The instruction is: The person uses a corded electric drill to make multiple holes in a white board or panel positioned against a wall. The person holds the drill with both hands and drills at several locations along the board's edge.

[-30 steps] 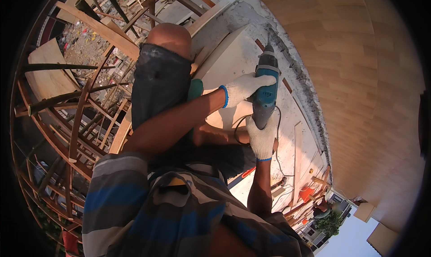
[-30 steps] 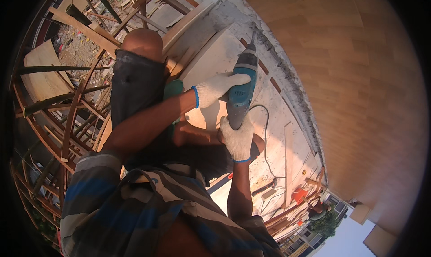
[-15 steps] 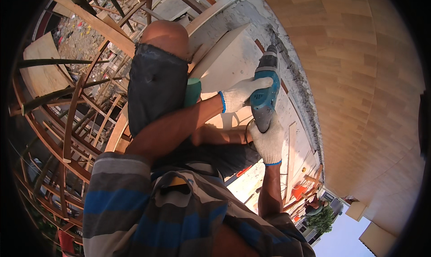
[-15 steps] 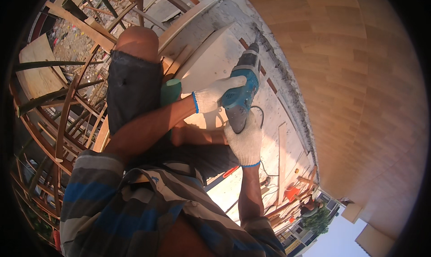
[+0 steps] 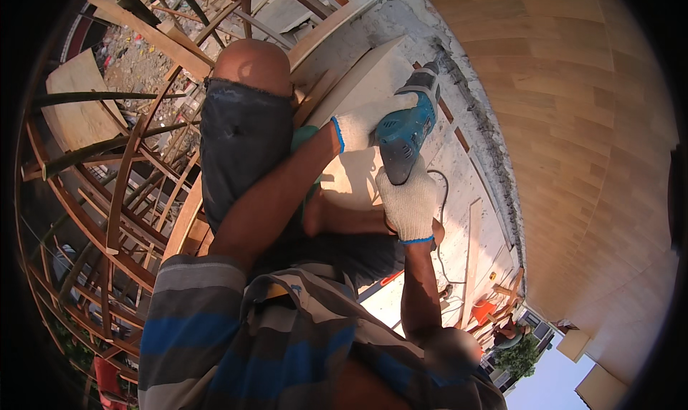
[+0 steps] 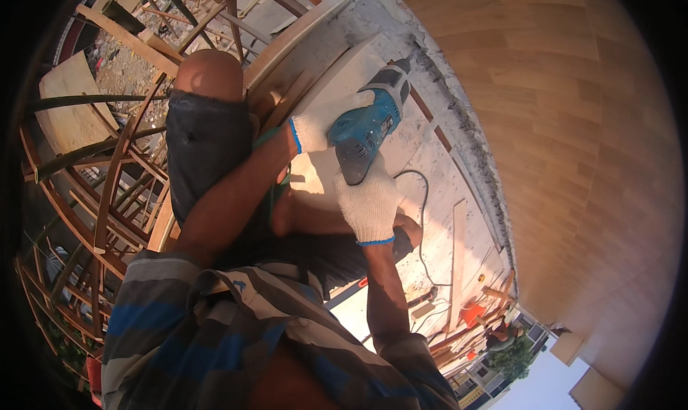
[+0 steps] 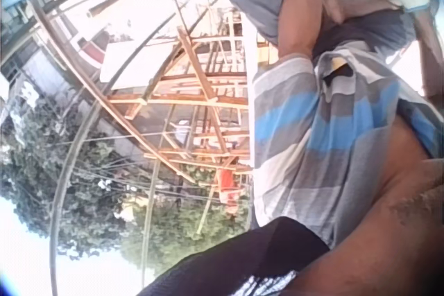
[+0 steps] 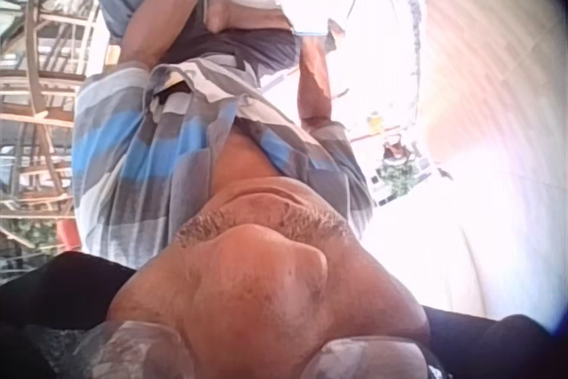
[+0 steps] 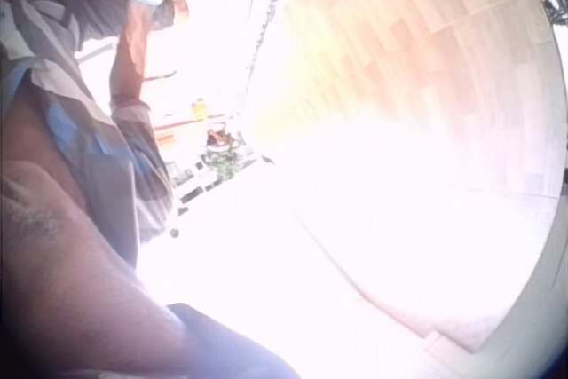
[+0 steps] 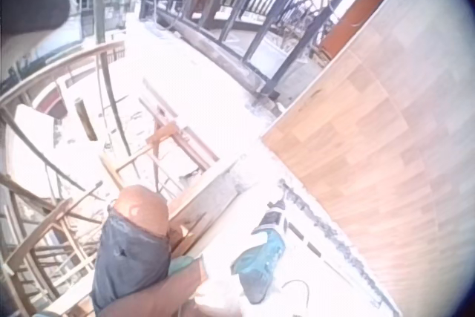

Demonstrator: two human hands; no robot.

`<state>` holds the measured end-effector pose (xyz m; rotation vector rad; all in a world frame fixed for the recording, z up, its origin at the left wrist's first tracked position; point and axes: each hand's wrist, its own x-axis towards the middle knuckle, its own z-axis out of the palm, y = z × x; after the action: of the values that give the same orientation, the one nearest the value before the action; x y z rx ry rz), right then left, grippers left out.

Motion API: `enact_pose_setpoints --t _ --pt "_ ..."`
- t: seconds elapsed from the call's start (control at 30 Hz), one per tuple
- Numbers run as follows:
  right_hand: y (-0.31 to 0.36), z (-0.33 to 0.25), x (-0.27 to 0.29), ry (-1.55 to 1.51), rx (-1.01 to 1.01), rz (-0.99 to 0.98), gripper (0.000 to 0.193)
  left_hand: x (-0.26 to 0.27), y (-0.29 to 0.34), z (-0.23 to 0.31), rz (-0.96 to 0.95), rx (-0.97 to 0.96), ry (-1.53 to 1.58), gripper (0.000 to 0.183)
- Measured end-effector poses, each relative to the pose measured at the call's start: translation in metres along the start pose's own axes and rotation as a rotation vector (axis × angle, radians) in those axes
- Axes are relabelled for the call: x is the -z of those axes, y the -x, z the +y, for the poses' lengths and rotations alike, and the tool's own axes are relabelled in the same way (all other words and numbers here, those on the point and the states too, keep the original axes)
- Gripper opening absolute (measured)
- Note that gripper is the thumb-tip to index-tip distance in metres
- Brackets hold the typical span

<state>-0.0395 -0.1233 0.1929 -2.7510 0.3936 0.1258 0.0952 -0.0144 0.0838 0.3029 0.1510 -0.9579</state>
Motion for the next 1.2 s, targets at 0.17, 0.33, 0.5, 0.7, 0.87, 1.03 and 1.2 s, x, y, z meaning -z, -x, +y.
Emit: enact_pose_setpoints --t 0.17,0.33,0.5,0.7,0.87,1.03,1.2 --pt "0.003 0.008 -0.005 -0.091 0.012 0.028 0.044 -0.004 -0.001 -0.005 0.07 -0.018 -0.107 0.053" --pt "0.003 0.023 -0.012 -0.139 -0.009 0.024 0.045 -0.011 -0.001 -0.007 0.067 0.042 -0.097 0.057" --pt "0.008 0.032 -0.011 -0.242 -0.042 -0.002 0.047 -0.012 -0.006 -0.011 0.061 0.07 -0.177 0.063" --pt "0.012 0.04 -0.007 -0.32 -0.041 -0.039 0.046 -0.02 -0.027 -0.015 0.029 0.087 -0.156 0.055" --pt "0.038 0.058 -0.028 -0.309 -0.095 -0.1 0.049 -0.006 -0.027 -0.041 0.002 0.107 -0.128 0.048" --pt "0.065 0.064 -0.013 -0.365 -0.041 -0.068 0.054 -0.026 0.014 -0.05 0.064 0.078 -0.177 0.053" --pt "0.07 0.061 -0.023 -0.308 -0.026 -0.016 0.062 -0.016 0.016 -0.049 0.003 0.071 -0.175 0.058"
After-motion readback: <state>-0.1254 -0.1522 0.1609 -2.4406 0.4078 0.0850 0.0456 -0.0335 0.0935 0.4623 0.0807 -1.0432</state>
